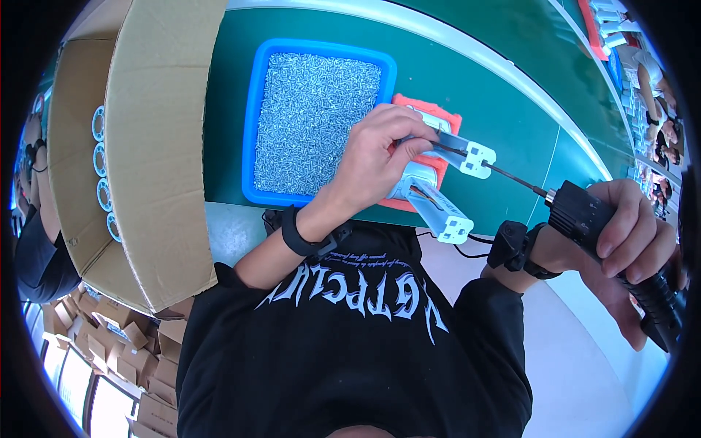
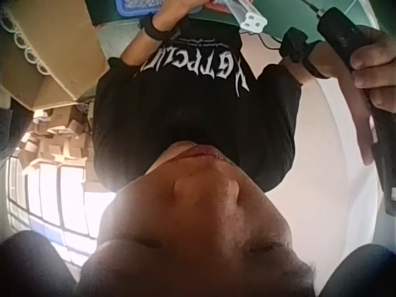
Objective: Assemble small electronic components into plastic housings using an electric screwdriver on a factory production line.
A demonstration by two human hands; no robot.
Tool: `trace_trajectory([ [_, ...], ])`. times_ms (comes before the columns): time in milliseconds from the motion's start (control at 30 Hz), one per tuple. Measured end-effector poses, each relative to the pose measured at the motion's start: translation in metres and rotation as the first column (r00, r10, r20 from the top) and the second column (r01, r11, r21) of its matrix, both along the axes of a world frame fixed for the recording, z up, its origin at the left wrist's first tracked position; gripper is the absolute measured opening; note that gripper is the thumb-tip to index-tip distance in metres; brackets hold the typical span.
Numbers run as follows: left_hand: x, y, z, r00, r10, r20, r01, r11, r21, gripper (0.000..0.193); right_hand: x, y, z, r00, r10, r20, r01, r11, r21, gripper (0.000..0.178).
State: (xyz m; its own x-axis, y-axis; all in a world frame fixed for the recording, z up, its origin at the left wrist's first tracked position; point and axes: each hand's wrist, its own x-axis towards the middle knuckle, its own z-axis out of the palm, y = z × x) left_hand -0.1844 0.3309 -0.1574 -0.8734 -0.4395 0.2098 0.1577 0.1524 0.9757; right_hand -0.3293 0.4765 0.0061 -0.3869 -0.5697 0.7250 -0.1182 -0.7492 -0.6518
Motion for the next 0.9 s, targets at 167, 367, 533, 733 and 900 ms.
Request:
trace_trajectory([
  [167, 0.007, -0.008, 0.004, 0.998, 0.028, -0.063, -0.030, 0.999, -0.023, 0.013, 0.002, -0.002, 0.002, 0.999, 0.026, -0.047, -0.024, 0.999, 0.038, 0.061],
  [367, 0.027, -0.039, 0.015, 0.957, 0.131, 0.259, 0.018, 0.864, -0.503, 0.012, 0.009, -0.016, -0.010, 0.996, -0.028, -0.085, 0.030, 0.999, 0.024, 0.077],
  [533, 0.038, -0.042, 0.010, 0.833, 0.073, 0.548, 0.278, 0.801, -0.530, 0.006, 0.015, -0.023, -0.008, 0.978, 0.007, -0.208, 0.014, 0.995, 0.101, 0.083],
  [733, 0.037, -0.040, 0.002, 0.846, 0.061, 0.530, 0.259, 0.822, -0.507, 0.005, 0.016, -0.027, -0.007, 0.968, 0.053, -0.247, -0.016, 0.989, 0.149, 0.085],
  [900, 0.027, -0.042, 0.020, 0.931, 0.023, 0.364, 0.113, 0.931, -0.347, 0.004, 0.012, -0.025, -0.004, 0.957, 0.080, -0.277, -0.026, 0.980, 0.196, 0.086],
])
